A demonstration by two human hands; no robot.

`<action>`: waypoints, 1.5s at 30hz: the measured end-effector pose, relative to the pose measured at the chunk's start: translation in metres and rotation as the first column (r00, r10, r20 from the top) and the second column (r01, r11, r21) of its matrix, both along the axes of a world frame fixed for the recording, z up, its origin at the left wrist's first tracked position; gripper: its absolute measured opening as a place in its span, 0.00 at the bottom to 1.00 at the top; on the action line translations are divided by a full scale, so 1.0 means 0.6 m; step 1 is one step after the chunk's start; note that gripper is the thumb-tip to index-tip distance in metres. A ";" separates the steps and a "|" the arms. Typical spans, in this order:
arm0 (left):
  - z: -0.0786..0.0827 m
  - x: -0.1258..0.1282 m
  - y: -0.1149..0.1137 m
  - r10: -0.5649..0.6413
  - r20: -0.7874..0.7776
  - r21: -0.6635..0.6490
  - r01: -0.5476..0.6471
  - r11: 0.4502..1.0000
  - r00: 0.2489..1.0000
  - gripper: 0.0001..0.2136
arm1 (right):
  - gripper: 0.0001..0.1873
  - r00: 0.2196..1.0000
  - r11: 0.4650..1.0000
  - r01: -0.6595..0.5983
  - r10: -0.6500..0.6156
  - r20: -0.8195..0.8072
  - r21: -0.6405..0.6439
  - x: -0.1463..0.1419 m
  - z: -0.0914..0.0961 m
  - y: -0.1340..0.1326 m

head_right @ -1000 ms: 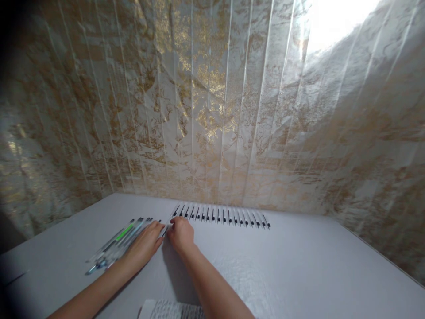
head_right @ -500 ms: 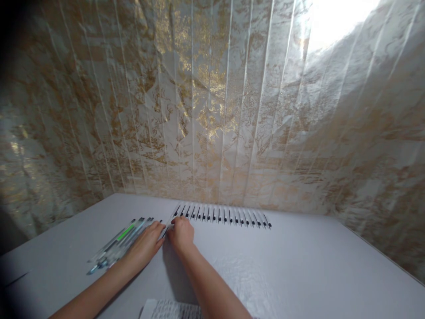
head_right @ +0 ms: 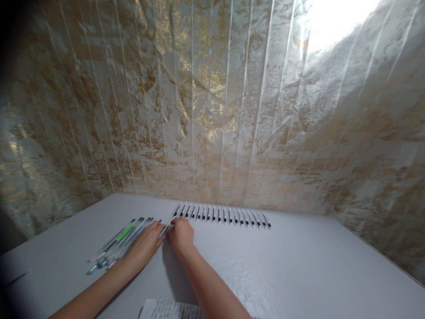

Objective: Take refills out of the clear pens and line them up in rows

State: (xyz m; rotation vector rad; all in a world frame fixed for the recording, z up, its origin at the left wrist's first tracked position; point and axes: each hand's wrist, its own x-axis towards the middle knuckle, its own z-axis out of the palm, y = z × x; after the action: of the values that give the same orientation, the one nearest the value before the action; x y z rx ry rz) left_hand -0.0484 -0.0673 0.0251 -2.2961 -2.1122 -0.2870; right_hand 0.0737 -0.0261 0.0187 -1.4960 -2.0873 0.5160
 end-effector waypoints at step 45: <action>-0.030 -0.042 -0.063 -0.130 0.230 0.296 0.058 0.953 0.965 0.23 | 0.17 0.963 0.964 -0.265 0.265 -0.049 0.011 0.035 0.016 -0.037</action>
State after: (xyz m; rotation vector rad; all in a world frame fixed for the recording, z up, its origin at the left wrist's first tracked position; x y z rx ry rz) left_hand -0.0733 -0.1049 0.0070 -2.2885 -1.8997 -0.8639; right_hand 0.0947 -0.0480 0.0281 -1.1932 -2.2607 0.6403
